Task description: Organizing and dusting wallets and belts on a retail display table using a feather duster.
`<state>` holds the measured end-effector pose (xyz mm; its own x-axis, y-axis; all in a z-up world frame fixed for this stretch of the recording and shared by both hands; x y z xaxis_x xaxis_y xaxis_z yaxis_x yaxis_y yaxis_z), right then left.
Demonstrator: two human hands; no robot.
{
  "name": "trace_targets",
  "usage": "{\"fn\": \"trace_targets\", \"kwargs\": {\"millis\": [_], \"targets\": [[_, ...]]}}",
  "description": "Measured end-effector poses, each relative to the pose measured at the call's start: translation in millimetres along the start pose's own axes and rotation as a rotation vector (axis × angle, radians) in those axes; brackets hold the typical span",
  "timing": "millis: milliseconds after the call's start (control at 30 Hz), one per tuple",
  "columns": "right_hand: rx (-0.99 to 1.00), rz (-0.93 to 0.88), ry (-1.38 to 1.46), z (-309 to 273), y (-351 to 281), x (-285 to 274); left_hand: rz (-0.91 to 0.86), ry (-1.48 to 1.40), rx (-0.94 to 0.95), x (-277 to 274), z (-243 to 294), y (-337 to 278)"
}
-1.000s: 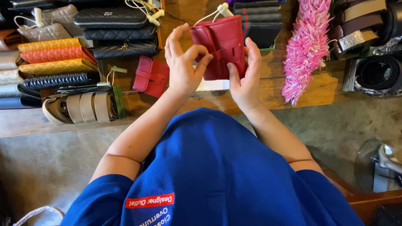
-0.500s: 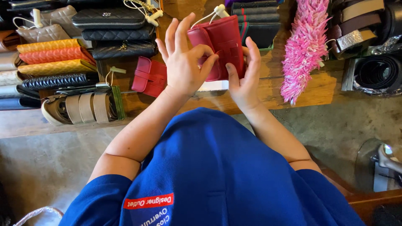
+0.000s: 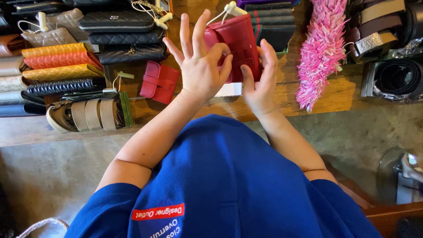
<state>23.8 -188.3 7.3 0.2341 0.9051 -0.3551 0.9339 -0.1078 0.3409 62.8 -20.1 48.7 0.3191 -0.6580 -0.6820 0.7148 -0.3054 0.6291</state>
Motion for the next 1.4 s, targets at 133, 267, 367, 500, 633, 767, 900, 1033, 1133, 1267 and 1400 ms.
{"fn": "trace_targets", "kwargs": {"millis": [133,267,367,500,633,767,900,1033,1133,1267,1400], "targets": [[0.094,-0.034,0.065,9,-6,-2,-0.131,-0.014,-0.064,8,-5,-4],[0.035,0.0,-0.003,1,-5,-1,-0.153,-0.185,-0.158,22,-13,-9],[0.015,0.004,-0.043,1,-6,0,-0.04,-0.202,-0.177,23,-11,-16],[0.05,-0.012,-0.079,-8,-6,0,0.052,-0.248,-0.2,26,-6,-19],[0.049,0.006,-0.015,1,-1,-2,0.071,-0.155,-0.163,8,-4,-4],[0.06,0.051,0.114,12,-2,-5,-0.049,0.0,-0.01,3,-3,9],[0.118,0.003,0.183,19,-6,-1,-0.066,0.018,0.042,14,-2,0],[0.05,0.001,0.037,8,-6,1,-0.049,0.0,-0.004,29,-4,-8],[0.051,0.01,0.044,12,-4,1,0.024,0.017,0.005,35,-4,-11],[0.189,-0.039,0.356,43,2,-3,0.062,-0.054,0.031,28,-8,-1],[0.17,-0.078,0.484,45,7,-5,0.235,-0.463,-0.073,38,-29,-15]]}}
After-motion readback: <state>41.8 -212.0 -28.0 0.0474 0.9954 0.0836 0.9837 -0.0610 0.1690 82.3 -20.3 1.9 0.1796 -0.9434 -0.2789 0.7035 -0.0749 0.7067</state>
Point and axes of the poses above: each hand's wrist, its own y-axis towards the middle knuckle, its own x-axis out of the palm, z = x × y, the point moved 7 cm from there along y, towards the middle knuckle, and after that the axes turned 11 degrees about x, right-handed, at the moved point
